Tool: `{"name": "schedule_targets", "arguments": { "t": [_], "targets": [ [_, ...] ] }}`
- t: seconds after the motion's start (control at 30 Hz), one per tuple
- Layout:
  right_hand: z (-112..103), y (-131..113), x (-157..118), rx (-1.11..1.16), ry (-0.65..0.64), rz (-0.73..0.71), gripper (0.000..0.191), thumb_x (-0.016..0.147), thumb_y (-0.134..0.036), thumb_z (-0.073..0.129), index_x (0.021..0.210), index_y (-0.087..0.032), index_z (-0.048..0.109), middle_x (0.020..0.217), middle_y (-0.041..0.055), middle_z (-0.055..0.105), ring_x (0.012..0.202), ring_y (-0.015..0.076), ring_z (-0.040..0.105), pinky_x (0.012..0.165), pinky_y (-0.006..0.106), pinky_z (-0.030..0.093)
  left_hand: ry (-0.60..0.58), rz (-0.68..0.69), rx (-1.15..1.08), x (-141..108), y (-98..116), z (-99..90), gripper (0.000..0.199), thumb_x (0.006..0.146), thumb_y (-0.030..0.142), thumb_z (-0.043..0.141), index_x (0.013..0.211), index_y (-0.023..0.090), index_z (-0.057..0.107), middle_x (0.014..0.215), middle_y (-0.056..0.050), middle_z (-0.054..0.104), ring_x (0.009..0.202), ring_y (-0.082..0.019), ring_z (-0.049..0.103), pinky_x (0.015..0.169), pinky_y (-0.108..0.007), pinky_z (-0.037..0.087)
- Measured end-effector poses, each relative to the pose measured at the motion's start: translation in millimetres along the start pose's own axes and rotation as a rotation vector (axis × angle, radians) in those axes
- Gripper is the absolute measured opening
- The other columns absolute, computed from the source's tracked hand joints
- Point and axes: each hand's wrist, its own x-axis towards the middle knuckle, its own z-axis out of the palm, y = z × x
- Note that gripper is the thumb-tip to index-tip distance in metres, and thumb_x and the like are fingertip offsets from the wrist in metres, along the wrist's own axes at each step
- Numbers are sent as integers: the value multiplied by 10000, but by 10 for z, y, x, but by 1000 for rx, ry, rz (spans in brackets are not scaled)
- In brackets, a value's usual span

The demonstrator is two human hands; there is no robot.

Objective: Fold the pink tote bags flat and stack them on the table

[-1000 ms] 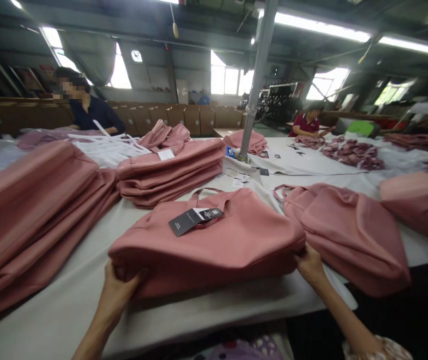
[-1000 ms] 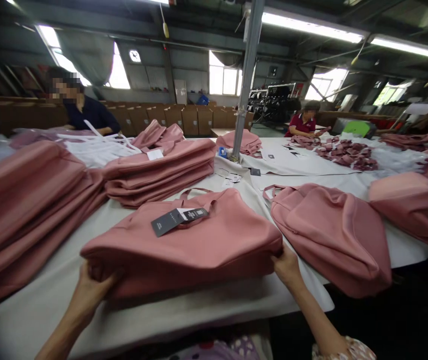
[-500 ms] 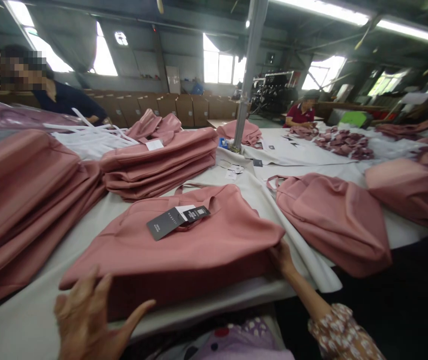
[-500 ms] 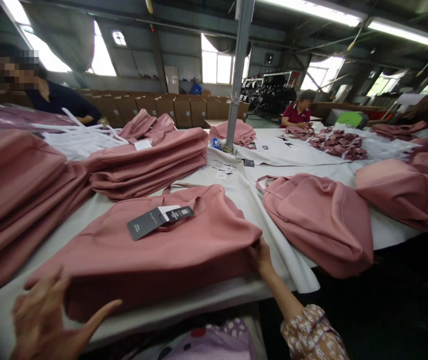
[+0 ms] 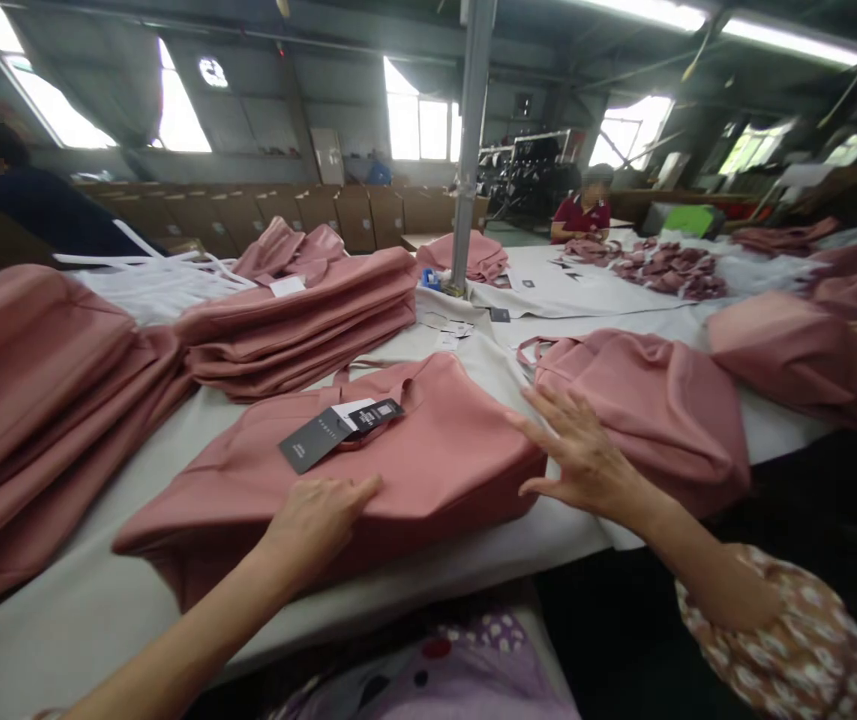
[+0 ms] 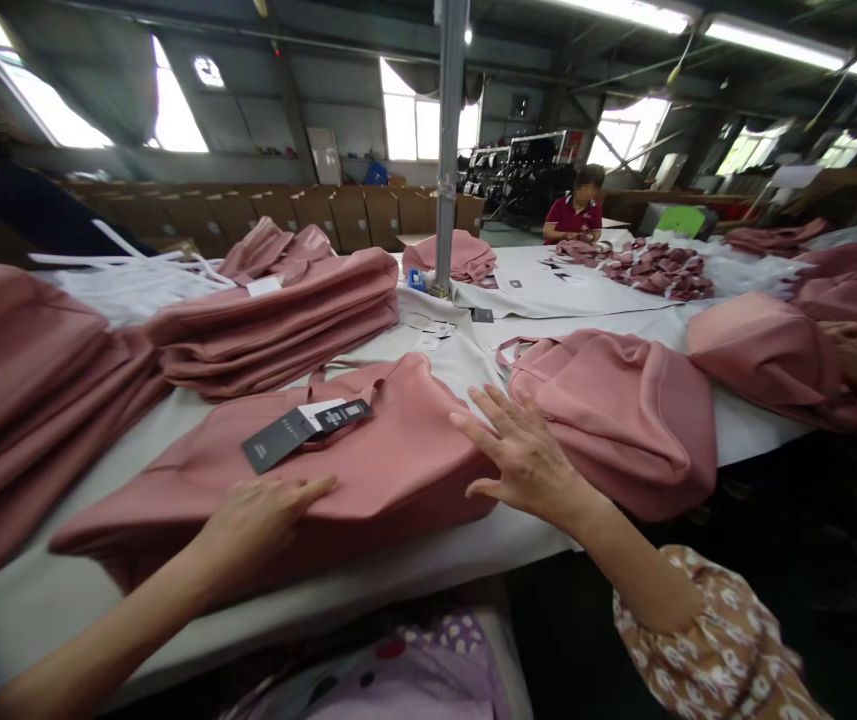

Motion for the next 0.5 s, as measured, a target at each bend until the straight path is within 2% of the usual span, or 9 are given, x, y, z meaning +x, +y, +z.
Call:
{"name": "schedule_targets", "arguments": {
  "t": [0.03, 0.1, 0.17, 0.27, 0.33, 0.43, 0.5],
  "targets": [
    [-10, 8, 121, -37, -97, -77, 839, 680, -338, 792, 1409, -249, 385, 1515, 161, 302, 1402, 358, 239, 1119, 623, 133, -5, -7, -1, -8, 11, -5, 587, 762, 6, 381, 1265, 251, 558, 964, -98, 712, 870, -292, 668, 710, -391, 484],
    [69, 57, 296, -72, -241, -174, 780, 625, -208, 793, 1340, -235, 483, 1500, 175, 329, 1385, 360, 279, 1112, 621, 136, -21, -12, -6, -36, -2, -2, 591, 761, 20, 402, 1284, 260, 537, 950, -95, 712, 866, -292, 666, 702, -382, 476],
    [222, 141, 362, -82, -274, -231, 677, 595, -111, 754, 1243, -206, 578, 1474, 188, 370, 1360, 360, 329, 1110, 587, 200, -30, 10, -21, -83, -100, 9, 633, 738, 23, 437, 1312, 280, 505, 980, -87, 704, 894, -279, 658, 745, -379, 468],
    [446, 250, 290, -91, -150, -286, 469, 687, -64, 670, 1144, -171, 649, 1432, 193, 432, 1349, 346, 356, 1092, 513, 320, -54, 18, -15, -210, -423, 30, 695, 682, 16, 479, 1315, 301, 497, 1060, -80, 685, 969, -282, 631, 857, -431, 435],
    [544, 268, 184, -102, -58, -295, 349, 792, -47, 579, 1116, -145, 665, 1404, 208, 461, 1354, 320, 358, 1067, 448, 391, -97, -21, 19, -342, -688, 58, 715, 653, 7, 473, 1308, 293, 510, 1067, -87, 680, 961, -309, 621, 873, -498, 420],
    [645, 234, 11, -91, -12, -260, 337, 871, -34, 465, 1116, -142, 671, 1378, 201, 492, 1347, 294, 376, 1046, 412, 435, -108, -86, 84, -588, -975, 156, 775, 637, -3, 465, 1342, 317, 486, 1170, -99, 636, 1058, -372, 558, 903, -629, 365],
    [721, 210, -102, -60, -46, -206, 396, 884, -28, 417, 1160, -182, 655, 1388, 155, 496, 1347, 278, 378, 1058, 432, 427, -68, -122, 120, -751, -1030, 269, 826, 645, 4, 483, 1387, 363, 425, 1283, -92, 570, 1192, -422, 454, 937, -696, 296]
  ]
}}
